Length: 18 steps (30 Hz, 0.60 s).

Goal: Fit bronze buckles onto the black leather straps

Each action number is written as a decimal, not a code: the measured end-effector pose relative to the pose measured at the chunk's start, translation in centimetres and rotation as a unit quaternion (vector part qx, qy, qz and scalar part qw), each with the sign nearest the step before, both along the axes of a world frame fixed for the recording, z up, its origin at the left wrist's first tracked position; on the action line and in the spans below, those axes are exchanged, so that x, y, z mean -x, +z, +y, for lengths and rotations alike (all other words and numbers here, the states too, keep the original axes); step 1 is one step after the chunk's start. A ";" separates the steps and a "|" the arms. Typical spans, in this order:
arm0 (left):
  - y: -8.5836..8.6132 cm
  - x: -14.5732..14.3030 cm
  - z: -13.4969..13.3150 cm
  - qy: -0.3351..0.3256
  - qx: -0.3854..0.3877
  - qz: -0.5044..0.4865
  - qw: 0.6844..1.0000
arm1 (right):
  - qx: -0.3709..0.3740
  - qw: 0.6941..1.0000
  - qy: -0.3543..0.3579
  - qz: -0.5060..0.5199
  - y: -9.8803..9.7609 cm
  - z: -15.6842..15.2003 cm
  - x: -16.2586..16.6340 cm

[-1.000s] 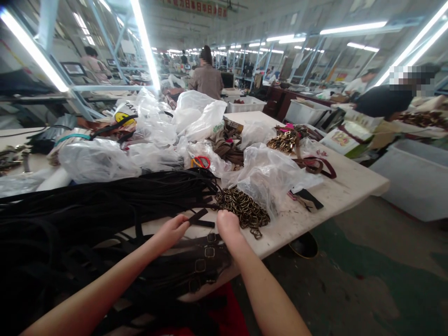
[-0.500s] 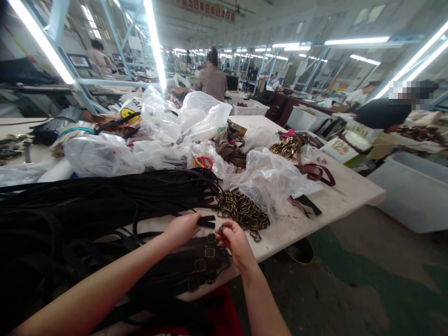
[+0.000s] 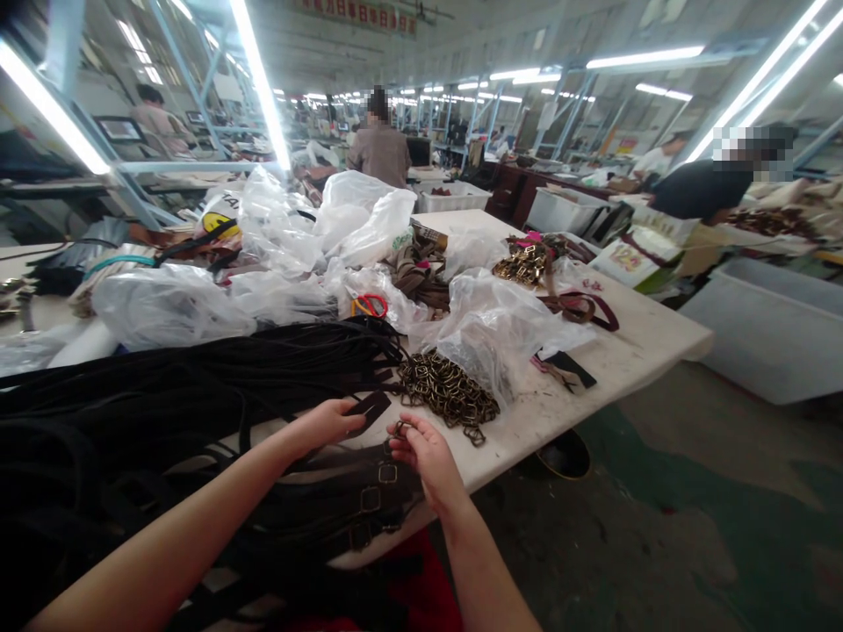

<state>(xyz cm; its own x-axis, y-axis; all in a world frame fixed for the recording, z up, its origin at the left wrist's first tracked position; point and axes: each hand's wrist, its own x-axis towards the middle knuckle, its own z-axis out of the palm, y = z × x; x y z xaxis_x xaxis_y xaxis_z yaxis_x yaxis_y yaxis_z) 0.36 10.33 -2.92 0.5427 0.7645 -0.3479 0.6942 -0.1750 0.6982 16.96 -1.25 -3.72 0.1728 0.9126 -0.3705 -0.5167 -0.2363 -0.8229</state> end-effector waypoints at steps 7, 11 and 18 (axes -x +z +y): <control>-0.3 -0.6 -0.4 0.054 0.011 -0.067 0.996 | -0.011 0.997 -0.004 0.082 1.3 -0.2 0.5; 0.6 -1.0 -2.0 0.042 0.033 -0.104 0.993 | -0.015 0.997 -0.018 0.074 1.5 -0.4 0.7; 1.8 -1.2 -3.9 0.079 0.171 -0.159 0.969 | -0.021 0.999 -0.013 0.023 1.1 -0.2 1.9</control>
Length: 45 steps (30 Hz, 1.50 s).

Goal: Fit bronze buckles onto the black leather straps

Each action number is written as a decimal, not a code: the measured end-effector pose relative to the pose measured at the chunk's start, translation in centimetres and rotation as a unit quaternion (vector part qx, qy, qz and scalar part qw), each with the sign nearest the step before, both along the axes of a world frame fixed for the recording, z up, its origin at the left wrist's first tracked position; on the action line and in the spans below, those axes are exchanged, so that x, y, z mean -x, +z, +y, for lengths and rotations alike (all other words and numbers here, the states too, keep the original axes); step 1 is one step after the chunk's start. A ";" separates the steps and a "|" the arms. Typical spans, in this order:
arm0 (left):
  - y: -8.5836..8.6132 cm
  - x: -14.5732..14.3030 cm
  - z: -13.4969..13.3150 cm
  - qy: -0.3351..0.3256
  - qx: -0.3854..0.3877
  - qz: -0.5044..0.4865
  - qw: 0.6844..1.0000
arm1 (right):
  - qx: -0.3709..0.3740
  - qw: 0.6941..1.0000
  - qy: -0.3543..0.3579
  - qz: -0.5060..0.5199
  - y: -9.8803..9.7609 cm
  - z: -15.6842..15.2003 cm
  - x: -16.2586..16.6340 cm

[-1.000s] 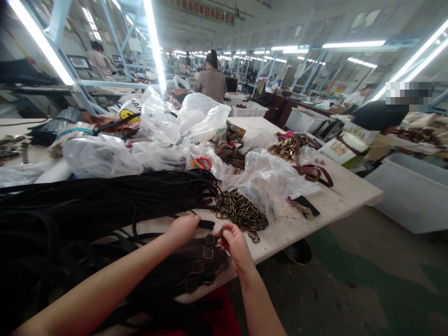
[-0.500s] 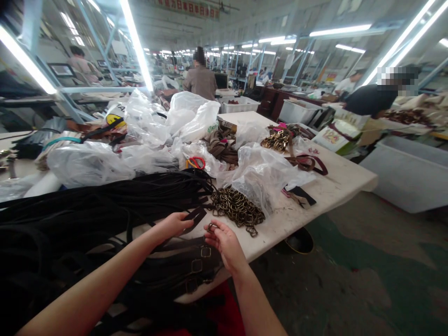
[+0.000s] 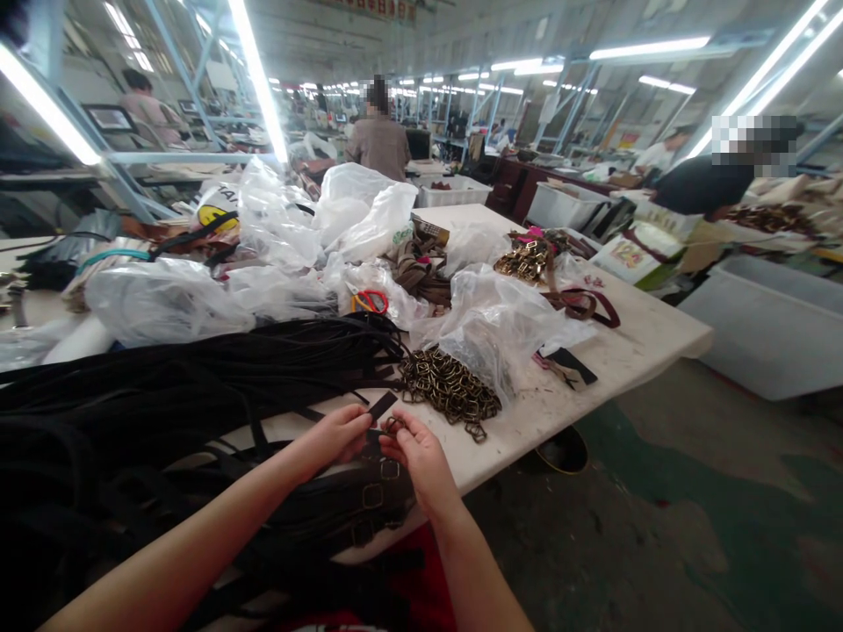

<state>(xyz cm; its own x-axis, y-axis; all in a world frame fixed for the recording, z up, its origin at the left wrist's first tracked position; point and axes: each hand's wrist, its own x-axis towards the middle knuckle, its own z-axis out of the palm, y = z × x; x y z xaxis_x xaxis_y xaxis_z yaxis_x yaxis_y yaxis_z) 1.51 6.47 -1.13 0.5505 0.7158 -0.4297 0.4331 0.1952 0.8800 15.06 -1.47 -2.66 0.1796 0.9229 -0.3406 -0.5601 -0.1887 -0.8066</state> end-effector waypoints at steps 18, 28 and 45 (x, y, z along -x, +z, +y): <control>-0.4 0.2 -0.6 -0.037 -0.218 0.061 0.973 | 0.074 0.956 0.072 0.275 -1.0 -0.4 0.4; 0.7 -0.2 -1.4 -0.061 -0.203 0.064 0.975 | 0.103 0.922 0.098 0.361 -0.8 -0.9 0.4; 2.3 1.9 -2.2 -0.138 -0.015 -0.034 0.990 | 0.049 0.964 0.046 0.259 1.0 -1.7 -1.2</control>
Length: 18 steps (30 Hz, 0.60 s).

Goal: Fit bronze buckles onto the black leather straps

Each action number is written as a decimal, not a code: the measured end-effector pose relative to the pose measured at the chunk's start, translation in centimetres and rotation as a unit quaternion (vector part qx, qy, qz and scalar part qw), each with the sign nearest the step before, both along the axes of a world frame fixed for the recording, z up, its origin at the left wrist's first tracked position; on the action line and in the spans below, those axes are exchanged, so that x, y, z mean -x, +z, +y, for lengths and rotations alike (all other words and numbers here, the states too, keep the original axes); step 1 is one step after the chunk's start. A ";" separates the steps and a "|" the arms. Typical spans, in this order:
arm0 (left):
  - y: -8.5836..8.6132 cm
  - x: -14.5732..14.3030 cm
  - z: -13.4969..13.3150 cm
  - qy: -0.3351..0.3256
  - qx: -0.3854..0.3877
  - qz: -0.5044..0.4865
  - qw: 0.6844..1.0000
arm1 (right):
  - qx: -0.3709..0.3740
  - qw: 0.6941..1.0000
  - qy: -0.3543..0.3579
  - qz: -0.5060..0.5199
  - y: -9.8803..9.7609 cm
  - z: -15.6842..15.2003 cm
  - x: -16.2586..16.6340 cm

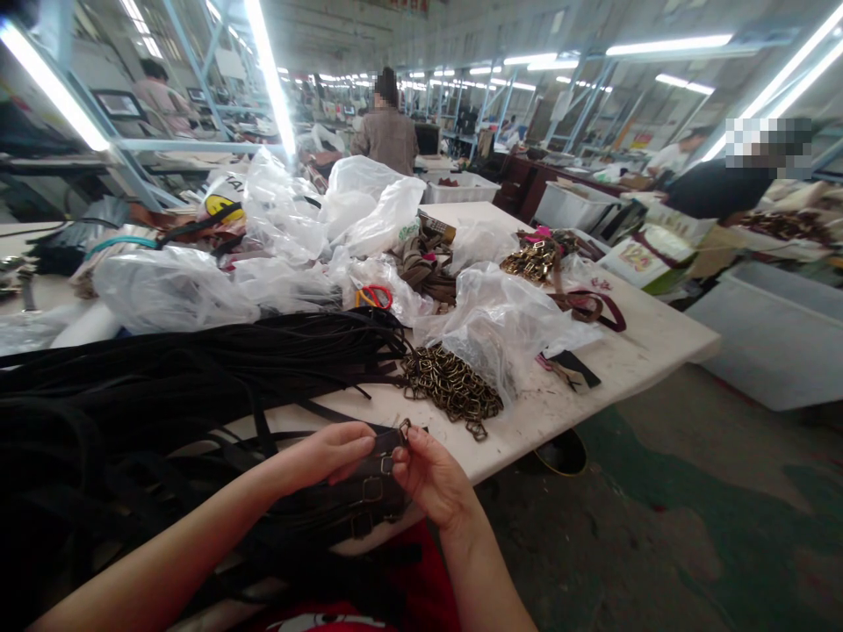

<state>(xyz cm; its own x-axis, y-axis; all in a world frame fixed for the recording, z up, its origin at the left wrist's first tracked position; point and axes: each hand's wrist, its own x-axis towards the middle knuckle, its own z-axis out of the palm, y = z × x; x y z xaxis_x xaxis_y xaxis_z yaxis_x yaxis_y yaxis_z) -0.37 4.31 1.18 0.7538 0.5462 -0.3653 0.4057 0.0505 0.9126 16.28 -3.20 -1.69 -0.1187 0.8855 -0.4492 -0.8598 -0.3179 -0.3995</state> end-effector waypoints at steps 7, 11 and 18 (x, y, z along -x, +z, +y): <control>2.5 -0.1 -1.5 -0.014 -0.161 0.041 0.986 | 0.006 0.997 0.059 -0.040 0.6 -0.9 1.9; 1.9 0.0 -2.3 -0.014 -0.290 0.068 0.955 | -0.030 0.987 0.059 -0.146 1.0 -1.4 2.4; 1.3 0.4 -2.6 0.003 -0.357 -0.031 0.934 | -0.025 0.978 0.035 -0.202 -1.0 -1.2 2.9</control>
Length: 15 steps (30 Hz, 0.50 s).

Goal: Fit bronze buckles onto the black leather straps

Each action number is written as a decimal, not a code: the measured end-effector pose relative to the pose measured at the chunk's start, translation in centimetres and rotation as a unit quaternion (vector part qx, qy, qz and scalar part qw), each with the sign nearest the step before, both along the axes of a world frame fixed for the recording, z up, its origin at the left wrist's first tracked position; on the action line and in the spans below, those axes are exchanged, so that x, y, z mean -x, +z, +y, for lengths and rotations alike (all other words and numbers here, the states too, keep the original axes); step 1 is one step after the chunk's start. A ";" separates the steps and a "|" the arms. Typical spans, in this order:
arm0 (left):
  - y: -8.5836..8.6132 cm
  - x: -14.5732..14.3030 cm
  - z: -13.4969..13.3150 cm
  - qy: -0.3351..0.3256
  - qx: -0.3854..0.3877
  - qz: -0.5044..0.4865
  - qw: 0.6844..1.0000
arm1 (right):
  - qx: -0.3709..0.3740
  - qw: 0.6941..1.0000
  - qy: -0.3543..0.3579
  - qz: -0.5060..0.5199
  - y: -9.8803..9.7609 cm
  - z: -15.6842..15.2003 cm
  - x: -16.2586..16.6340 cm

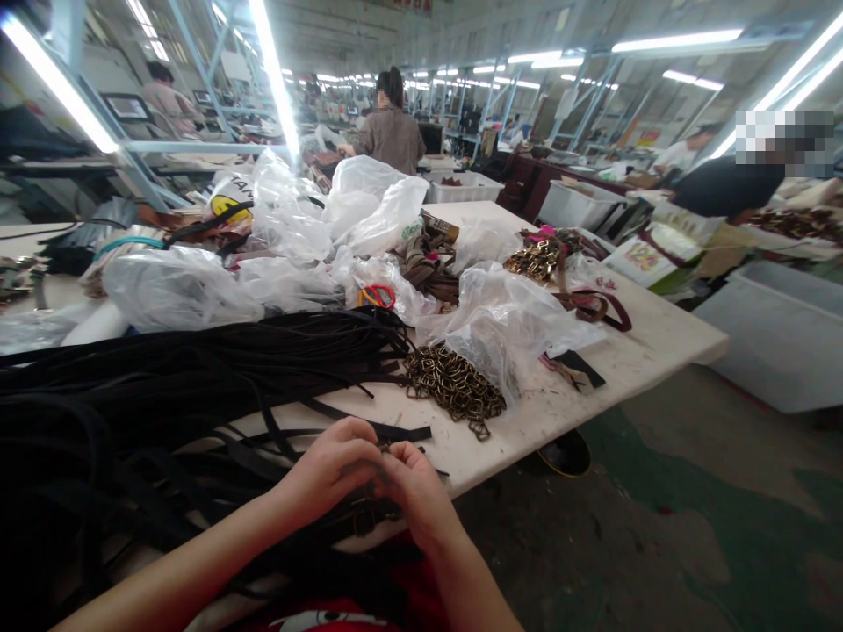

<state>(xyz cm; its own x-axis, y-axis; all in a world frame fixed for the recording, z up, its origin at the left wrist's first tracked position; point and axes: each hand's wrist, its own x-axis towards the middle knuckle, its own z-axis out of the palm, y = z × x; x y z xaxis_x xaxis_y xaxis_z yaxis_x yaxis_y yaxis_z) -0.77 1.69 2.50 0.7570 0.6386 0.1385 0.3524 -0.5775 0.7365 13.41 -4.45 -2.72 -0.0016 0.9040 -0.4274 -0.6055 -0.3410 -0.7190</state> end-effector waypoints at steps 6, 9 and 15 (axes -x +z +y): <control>0.7 0.2 0.2 0.071 0.136 -0.010 0.988 | -0.003 1.000 -0.029 0.010 -0.1 0.8 -0.2; -0.1 0.1 0.4 0.148 0.072 0.064 0.984 | 0.007 1.000 -0.023 0.004 0.1 1.0 0.3; -1.0 -0.2 0.3 0.211 -0.036 0.108 0.971 | 0.021 0.998 -0.034 -0.045 0.3 1.5 1.0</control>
<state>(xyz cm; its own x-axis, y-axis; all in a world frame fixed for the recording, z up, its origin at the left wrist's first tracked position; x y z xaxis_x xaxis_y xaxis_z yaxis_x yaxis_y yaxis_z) -0.52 1.99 1.54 0.4459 0.8930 0.0611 0.7110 -0.3949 0.5819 12.38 -2.91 -2.41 0.0989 0.8818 -0.4611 -0.5613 -0.3332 -0.7576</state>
